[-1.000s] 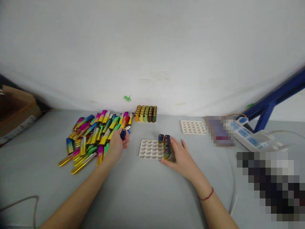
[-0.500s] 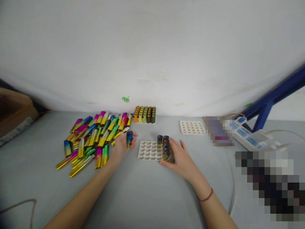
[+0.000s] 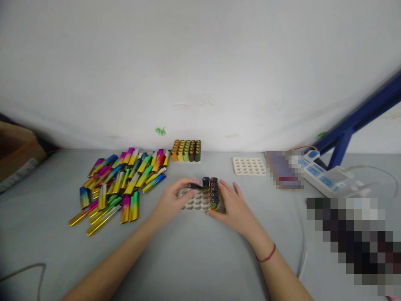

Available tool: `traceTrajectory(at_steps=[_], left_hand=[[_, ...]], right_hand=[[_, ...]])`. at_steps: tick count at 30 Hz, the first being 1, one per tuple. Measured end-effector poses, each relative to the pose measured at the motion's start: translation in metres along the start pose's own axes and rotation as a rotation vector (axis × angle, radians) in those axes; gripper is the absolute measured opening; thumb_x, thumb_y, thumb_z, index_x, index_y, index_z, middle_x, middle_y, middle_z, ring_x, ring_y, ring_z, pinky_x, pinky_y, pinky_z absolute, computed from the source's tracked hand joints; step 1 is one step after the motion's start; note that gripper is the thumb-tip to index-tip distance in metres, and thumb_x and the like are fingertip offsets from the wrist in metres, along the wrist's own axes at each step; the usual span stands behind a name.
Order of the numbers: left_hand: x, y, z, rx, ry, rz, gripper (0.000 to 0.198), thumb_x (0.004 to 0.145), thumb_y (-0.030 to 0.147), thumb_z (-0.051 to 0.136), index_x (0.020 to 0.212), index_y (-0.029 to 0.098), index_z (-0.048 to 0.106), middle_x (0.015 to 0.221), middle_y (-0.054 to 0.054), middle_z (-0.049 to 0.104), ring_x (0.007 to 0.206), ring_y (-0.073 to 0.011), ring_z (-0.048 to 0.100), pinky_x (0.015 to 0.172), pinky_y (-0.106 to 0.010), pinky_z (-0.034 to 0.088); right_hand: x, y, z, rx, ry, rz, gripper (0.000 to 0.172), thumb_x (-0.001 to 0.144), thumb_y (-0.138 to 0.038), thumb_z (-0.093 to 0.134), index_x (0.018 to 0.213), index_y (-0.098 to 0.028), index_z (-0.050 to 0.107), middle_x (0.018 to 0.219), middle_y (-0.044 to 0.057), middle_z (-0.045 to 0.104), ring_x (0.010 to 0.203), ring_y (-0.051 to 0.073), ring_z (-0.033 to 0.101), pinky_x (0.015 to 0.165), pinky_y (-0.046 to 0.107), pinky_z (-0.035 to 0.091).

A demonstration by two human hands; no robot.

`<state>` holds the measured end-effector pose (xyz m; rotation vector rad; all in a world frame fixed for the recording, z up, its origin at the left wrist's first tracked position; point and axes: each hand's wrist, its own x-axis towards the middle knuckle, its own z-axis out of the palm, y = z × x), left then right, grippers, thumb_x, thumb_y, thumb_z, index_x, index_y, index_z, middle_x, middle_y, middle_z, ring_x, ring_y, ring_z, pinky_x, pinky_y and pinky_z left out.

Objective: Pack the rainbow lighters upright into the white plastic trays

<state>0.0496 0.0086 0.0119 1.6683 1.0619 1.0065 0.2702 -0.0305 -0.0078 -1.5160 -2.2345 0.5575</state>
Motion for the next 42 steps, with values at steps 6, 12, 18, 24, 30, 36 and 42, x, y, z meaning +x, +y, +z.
traceTrajectory(at_steps=[6,12,18,24,30,36,42], left_hand=[[0.004,-0.001,0.01,0.04,-0.003,0.062,0.018,0.081,0.026,0.067,0.097,0.019,0.072,0.1,-0.006,0.072,0.092,-0.0187,0.066,0.086,-0.032,0.052],[0.004,0.004,0.009,0.219,0.0,0.12,0.018,0.084,0.023,0.066,0.1,0.02,0.072,0.096,-0.004,0.072,0.088,-0.0179,0.067,0.087,-0.032,0.053],[0.002,0.007,0.015,0.25,0.003,0.075,0.017,0.084,0.023,0.065,0.101,0.022,0.065,0.098,-0.003,0.072,0.091,-0.0187,0.068,0.089,-0.034,0.052],[0.008,0.008,0.02,0.24,0.009,0.021,0.017,0.08,0.022,0.068,0.094,0.022,0.057,0.093,-0.001,0.069,0.09,-0.0187,0.067,0.087,-0.035,0.053],[0.008,0.005,0.016,0.246,-0.052,0.017,0.035,0.081,0.024,0.069,0.113,0.021,0.055,0.108,-0.005,0.068,0.088,-0.0179,0.067,0.085,-0.034,0.054],[0.004,0.005,0.006,0.34,-0.119,0.106,0.035,0.089,0.029,0.06,0.123,0.021,0.056,0.114,-0.007,0.068,0.092,-0.0197,0.066,0.089,-0.035,0.052],[0.003,-0.002,-0.048,0.889,0.12,0.008,0.025,0.092,0.025,0.05,0.108,0.017,0.066,0.11,-0.013,0.068,0.106,-0.0296,0.062,0.099,-0.045,0.046]], right_hand=[[0.001,-0.003,-0.003,0.002,-0.009,0.014,0.078,0.082,-0.047,0.067,0.147,-0.018,0.034,0.148,0.018,0.047,0.142,0.031,0.037,0.117,0.062,0.016],[0.001,-0.004,-0.001,0.005,-0.009,0.014,0.08,0.082,-0.047,0.067,0.148,-0.018,0.033,0.148,0.017,0.048,0.142,0.031,0.037,0.117,0.062,0.016],[0.0,-0.003,-0.001,0.007,-0.002,0.008,0.079,0.082,-0.047,0.068,0.148,-0.02,0.034,0.148,0.017,0.048,0.141,0.032,0.038,0.117,0.063,0.016],[0.001,-0.006,-0.004,0.013,-0.006,0.011,0.077,0.082,-0.046,0.067,0.147,-0.021,0.035,0.148,0.016,0.049,0.141,0.033,0.037,0.116,0.064,0.016],[0.001,-0.005,0.0,0.05,0.036,0.024,0.085,0.08,-0.047,0.068,0.148,-0.02,0.025,0.149,0.019,0.046,0.136,0.032,0.045,0.116,0.064,0.015],[0.0,0.001,0.008,0.071,0.089,0.026,0.09,0.079,-0.048,0.071,0.15,-0.022,0.022,0.147,0.019,0.048,0.135,0.034,0.046,0.116,0.065,0.016],[-0.002,0.005,0.011,0.051,0.099,0.025,0.093,0.08,-0.052,0.069,0.152,-0.02,0.018,0.144,0.021,0.05,0.132,0.034,0.05,0.116,0.065,0.017]])
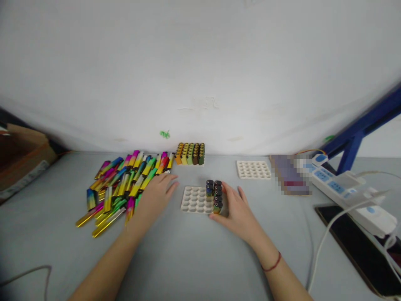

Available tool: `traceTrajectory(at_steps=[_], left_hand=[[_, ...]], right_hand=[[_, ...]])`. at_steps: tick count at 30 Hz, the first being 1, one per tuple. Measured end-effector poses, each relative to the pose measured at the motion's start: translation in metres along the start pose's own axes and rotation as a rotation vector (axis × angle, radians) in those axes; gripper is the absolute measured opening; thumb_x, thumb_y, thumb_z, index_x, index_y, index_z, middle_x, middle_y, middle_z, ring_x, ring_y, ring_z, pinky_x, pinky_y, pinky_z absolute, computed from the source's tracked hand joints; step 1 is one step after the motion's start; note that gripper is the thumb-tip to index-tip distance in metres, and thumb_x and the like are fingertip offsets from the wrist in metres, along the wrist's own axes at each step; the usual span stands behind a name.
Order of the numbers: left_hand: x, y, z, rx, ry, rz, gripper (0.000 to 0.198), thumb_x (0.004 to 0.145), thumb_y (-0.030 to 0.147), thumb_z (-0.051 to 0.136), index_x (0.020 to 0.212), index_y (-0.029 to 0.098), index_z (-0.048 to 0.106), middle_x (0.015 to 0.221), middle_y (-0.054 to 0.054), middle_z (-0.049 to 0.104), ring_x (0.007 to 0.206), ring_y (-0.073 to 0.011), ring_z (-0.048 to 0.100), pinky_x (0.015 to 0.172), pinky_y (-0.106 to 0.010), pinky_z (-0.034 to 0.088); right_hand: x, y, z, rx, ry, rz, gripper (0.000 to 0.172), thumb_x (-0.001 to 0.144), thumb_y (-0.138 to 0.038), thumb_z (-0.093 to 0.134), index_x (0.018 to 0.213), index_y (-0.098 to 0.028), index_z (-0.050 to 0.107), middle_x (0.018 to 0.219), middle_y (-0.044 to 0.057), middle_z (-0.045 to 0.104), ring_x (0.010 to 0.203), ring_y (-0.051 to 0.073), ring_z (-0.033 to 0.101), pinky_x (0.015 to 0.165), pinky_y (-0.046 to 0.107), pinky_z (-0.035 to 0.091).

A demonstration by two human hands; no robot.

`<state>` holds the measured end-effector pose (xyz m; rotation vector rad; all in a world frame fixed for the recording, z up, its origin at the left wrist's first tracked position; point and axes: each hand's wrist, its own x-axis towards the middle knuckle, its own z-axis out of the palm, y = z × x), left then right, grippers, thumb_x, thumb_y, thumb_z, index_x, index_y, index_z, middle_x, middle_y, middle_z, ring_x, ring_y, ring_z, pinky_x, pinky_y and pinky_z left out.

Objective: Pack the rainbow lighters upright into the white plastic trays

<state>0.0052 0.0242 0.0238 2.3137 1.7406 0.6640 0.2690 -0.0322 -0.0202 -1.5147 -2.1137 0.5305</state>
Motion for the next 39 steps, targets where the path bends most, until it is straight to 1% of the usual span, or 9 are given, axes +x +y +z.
traceTrajectory(at_steps=[2,5,13,20,27,30,32,36,39], left_hand=[[0.003,-0.018,-0.007,0.16,-0.005,-0.09,0.026,0.091,0.024,0.048,0.105,0.015,0.068,0.108,-0.015,0.067,0.103,-0.0316,0.063,0.095,-0.046,0.048],[0.005,-0.032,-0.011,0.22,-0.05,-0.15,0.026,0.089,0.025,0.049,0.103,0.016,0.069,0.102,-0.015,0.069,0.094,-0.0304,0.065,0.088,-0.044,0.051],[0.001,-0.028,-0.007,0.104,-0.193,-0.158,0.019,0.085,0.026,0.058,0.096,0.014,0.068,0.101,-0.017,0.069,0.096,-0.0316,0.065,0.089,-0.044,0.05],[0.006,-0.017,-0.011,-0.284,-0.101,-0.13,0.02,0.088,0.035,0.052,0.102,0.021,0.053,0.099,-0.008,0.066,0.092,-0.0248,0.064,0.084,-0.04,0.049],[0.002,0.005,0.001,-0.791,-0.145,-0.196,0.027,0.09,0.042,0.049,0.106,0.023,0.038,0.067,0.006,0.054,0.064,-0.0151,0.057,0.067,-0.029,0.045],[0.001,0.013,0.011,-0.932,-0.09,-0.255,0.024,0.087,0.043,0.051,0.097,0.023,0.042,0.064,0.008,0.046,0.054,-0.0107,0.046,0.056,-0.023,0.039],[0.003,0.017,0.015,-1.061,-0.063,-0.345,0.027,0.088,0.049,0.044,0.087,0.022,0.044,0.06,0.008,0.042,0.047,-0.0092,0.037,0.047,-0.022,0.031],[0.006,0.023,0.016,-1.201,-0.105,-0.551,0.046,0.086,0.06,0.033,0.062,0.021,0.041,0.047,0.007,0.031,0.039,-0.008,0.025,0.038,-0.021,0.02],[0.007,0.025,0.012,-1.23,-0.109,-0.603,0.047,0.084,0.056,0.033,0.052,0.022,0.037,0.043,0.007,0.026,0.037,-0.0069,0.021,0.037,-0.02,0.017]], right_hand=[[0.0,0.001,0.0,-0.002,0.004,-0.008,0.093,0.081,-0.051,0.069,0.152,-0.02,0.018,0.144,0.021,0.05,0.132,0.035,0.049,0.115,0.065,0.018],[0.0,0.001,0.0,-0.006,0.009,-0.015,0.092,0.081,-0.05,0.069,0.153,-0.021,0.019,0.144,0.02,0.05,0.132,0.035,0.049,0.115,0.066,0.019],[0.0,0.0,-0.001,-0.029,-0.019,-0.014,0.086,0.082,-0.052,0.066,0.149,-0.018,0.025,0.143,0.022,0.051,0.134,0.034,0.047,0.116,0.065,0.018],[-0.001,0.0,-0.002,-0.036,-0.014,-0.023,0.085,0.083,-0.053,0.066,0.149,-0.02,0.026,0.143,0.02,0.051,0.134,0.035,0.047,0.116,0.066,0.017],[0.0,0.0,-0.002,-0.037,-0.015,-0.009,0.084,0.082,-0.052,0.067,0.149,-0.019,0.029,0.142,0.02,0.052,0.134,0.034,0.047,0.116,0.065,0.019],[0.0,0.0,-0.001,-0.041,-0.022,-0.008,0.083,0.082,-0.052,0.066,0.148,-0.018,0.03,0.143,0.019,0.052,0.134,0.034,0.047,0.116,0.064,0.018],[0.0,0.0,-0.001,-0.045,-0.026,-0.008,0.082,0.082,-0.053,0.066,0.148,-0.018,0.031,0.143,0.019,0.052,0.134,0.033,0.047,0.117,0.063,0.018],[-0.001,0.001,-0.001,-0.058,-0.035,-0.012,0.081,0.083,-0.053,0.065,0.147,-0.018,0.031,0.144,0.02,0.051,0.135,0.033,0.046,0.117,0.064,0.017],[0.0,0.002,-0.001,-0.067,-0.04,-0.012,0.08,0.084,-0.054,0.064,0.146,-0.017,0.031,0.145,0.02,0.05,0.136,0.033,0.045,0.117,0.064,0.017]])
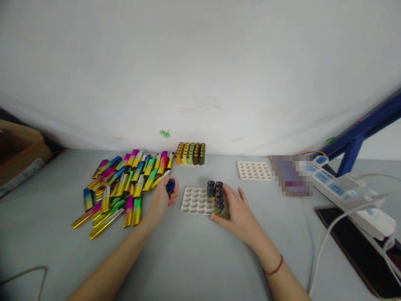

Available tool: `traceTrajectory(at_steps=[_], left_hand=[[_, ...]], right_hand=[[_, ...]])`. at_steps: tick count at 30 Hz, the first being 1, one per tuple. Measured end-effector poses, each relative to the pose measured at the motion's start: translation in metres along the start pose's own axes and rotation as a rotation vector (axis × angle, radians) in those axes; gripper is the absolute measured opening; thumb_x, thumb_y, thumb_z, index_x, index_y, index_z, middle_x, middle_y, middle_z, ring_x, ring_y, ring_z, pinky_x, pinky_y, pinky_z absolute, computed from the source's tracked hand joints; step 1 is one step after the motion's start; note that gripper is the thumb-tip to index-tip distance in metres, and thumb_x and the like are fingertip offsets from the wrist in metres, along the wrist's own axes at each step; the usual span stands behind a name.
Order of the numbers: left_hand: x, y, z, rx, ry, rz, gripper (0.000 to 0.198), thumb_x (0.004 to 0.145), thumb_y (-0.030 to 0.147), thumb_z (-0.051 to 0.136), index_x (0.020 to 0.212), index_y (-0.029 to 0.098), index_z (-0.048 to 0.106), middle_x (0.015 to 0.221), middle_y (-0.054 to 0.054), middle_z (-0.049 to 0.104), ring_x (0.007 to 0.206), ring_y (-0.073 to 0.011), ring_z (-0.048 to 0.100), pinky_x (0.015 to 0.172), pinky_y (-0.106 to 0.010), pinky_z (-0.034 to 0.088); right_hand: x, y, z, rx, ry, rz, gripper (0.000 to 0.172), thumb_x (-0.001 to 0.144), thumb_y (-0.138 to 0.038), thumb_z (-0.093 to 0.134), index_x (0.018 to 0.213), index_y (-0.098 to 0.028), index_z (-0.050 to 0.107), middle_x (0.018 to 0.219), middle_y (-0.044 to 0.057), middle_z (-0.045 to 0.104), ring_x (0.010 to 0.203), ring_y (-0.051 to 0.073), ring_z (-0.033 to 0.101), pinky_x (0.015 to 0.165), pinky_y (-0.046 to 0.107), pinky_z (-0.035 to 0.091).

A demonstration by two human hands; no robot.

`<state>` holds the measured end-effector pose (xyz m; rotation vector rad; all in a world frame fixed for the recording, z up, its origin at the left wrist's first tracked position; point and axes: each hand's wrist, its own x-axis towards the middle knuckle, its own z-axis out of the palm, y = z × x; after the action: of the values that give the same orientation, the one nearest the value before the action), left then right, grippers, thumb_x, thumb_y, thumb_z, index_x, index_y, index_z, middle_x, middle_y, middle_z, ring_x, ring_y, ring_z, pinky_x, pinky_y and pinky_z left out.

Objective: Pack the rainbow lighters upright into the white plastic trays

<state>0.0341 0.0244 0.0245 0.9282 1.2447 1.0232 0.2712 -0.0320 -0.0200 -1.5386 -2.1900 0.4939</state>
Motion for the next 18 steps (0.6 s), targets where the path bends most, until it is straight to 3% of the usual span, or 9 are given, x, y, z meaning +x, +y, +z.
traceTrajectory(at_steps=[18], left_hand=[[-0.01,-0.008,0.004,0.099,-0.097,0.134,0.037,0.084,0.043,0.033,0.054,0.021,0.037,0.045,0.005,0.028,0.039,-0.0075,0.024,0.038,-0.02,0.019]], right_hand=[[0.0,0.0,0.0,0.008,0.005,-0.003,0.08,0.083,-0.054,0.065,0.146,-0.016,0.033,0.144,0.021,0.051,0.134,0.033,0.047,0.117,0.063,0.017]])
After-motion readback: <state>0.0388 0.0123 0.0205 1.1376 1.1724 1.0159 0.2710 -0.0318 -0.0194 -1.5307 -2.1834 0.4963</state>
